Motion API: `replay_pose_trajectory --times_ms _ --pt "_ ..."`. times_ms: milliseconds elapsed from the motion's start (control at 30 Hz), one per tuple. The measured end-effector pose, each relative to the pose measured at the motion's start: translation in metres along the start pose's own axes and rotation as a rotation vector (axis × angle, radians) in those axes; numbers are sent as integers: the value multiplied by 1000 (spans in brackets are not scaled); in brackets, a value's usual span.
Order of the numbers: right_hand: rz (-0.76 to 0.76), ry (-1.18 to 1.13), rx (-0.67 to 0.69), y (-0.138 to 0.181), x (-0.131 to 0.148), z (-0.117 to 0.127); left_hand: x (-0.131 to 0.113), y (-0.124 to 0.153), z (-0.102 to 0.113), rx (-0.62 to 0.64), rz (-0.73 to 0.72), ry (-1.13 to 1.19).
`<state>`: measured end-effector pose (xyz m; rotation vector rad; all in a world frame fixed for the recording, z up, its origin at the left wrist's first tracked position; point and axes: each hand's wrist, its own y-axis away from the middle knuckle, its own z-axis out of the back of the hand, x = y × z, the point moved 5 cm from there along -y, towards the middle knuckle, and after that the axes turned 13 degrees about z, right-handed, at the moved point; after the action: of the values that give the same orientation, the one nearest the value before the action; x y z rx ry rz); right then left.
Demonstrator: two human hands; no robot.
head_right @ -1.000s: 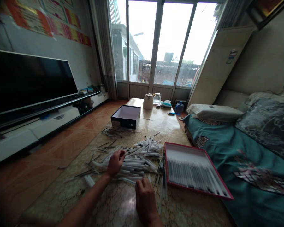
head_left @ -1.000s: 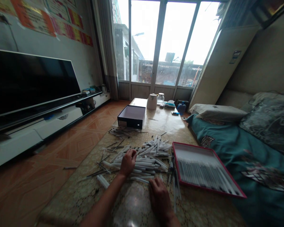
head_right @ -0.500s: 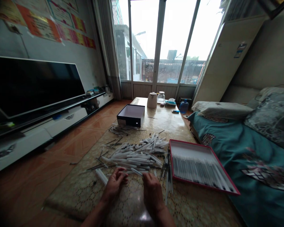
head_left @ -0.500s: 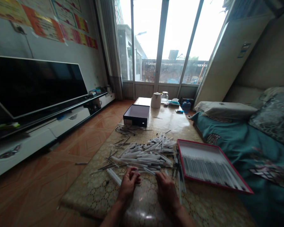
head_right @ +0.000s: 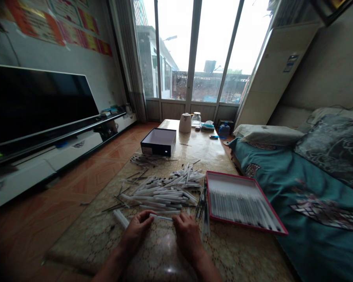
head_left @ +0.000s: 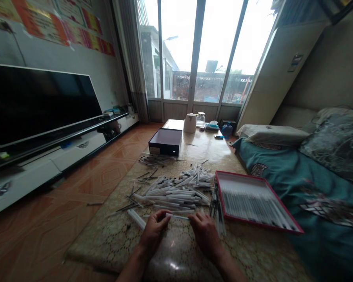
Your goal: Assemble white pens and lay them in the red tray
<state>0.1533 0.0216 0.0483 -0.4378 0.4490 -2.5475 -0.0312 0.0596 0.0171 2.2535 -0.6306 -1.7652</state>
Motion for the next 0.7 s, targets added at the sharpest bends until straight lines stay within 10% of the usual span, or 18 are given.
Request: replay_pose_trajectory --times_ms 700 --pt "137 43 -106 2 18 -12 17 2 -32 -49 1 498"
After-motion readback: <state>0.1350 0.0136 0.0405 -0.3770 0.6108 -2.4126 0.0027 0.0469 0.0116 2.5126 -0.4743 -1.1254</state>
